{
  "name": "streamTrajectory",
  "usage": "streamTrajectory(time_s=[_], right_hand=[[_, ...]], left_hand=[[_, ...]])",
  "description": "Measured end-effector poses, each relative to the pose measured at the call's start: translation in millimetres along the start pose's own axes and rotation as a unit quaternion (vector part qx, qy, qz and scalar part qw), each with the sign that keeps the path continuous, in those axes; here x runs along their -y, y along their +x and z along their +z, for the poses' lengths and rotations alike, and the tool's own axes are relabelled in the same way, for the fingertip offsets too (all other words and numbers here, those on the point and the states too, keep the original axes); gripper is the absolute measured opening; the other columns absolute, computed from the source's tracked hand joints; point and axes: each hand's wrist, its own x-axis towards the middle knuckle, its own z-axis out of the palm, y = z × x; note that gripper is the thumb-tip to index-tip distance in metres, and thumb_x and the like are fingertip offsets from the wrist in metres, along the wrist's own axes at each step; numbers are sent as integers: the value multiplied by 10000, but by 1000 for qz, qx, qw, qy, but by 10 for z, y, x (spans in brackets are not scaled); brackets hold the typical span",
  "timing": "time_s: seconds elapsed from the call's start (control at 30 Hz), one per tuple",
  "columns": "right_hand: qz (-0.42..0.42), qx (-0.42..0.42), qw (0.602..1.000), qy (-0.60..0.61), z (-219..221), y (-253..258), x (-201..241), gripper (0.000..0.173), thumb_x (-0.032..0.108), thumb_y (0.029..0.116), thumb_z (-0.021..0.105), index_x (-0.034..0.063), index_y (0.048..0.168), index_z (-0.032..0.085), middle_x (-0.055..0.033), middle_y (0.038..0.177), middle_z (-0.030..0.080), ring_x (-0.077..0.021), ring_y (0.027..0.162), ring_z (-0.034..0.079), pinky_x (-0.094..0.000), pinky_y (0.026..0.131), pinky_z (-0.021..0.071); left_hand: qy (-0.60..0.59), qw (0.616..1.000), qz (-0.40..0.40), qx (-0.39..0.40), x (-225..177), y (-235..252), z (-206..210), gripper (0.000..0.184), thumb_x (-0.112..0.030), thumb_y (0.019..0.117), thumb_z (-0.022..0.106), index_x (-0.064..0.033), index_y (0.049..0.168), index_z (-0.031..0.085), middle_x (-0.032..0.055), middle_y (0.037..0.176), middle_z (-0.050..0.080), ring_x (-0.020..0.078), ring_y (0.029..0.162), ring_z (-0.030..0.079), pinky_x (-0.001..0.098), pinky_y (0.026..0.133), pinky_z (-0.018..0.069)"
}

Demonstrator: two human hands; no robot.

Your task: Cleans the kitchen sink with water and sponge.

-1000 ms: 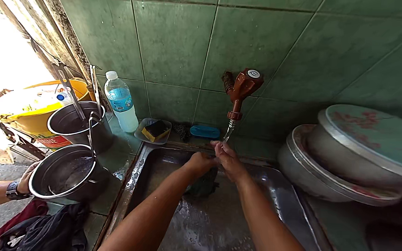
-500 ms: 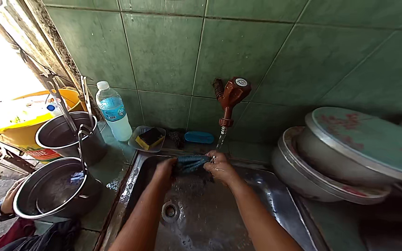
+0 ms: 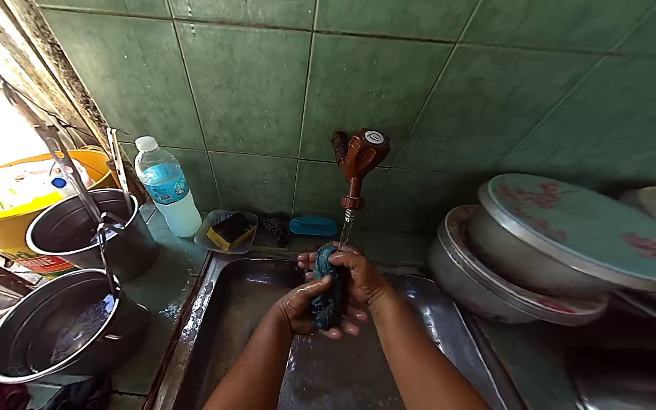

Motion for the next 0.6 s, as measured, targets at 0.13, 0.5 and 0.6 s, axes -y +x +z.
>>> streamTrajectory(time_s=[0.13, 0.5, 0.6], right_hand=[[15, 25, 999, 26, 166, 11, 36, 294, 108, 974, 429, 35, 1250, 503, -203, 1152, 728, -308, 956, 751, -416, 837, 624], [11, -171, 983, -60, 285, 113, 130, 164, -32, 975, 409, 74, 940, 528, -38, 700, 565, -95, 493, 498, -239, 477, 462], [30, -186, 967, -173, 322, 108, 220, 167, -43, 993, 460, 4, 1113, 567, -71, 768, 589, -128, 578, 560, -278, 559, 510]], left_hand=[[22, 1000, 6, 0, -51, -39, -29, 432, -433, 861, 793, -87, 1111, 726, 134, 1072, 756, 152, 772, 745, 235, 594, 598], [357, 896, -22, -264, -222, 61, 328, 106, -193, 1016, 615, -101, 965, 607, -51, 676, 517, 38, 506, 447, 204, 471, 391], [377, 863, 4, -338, -129, 187, 370, 126, -183, 1016, 606, -58, 1021, 613, -38, 703, 529, 58, 552, 484, 243, 531, 434]])
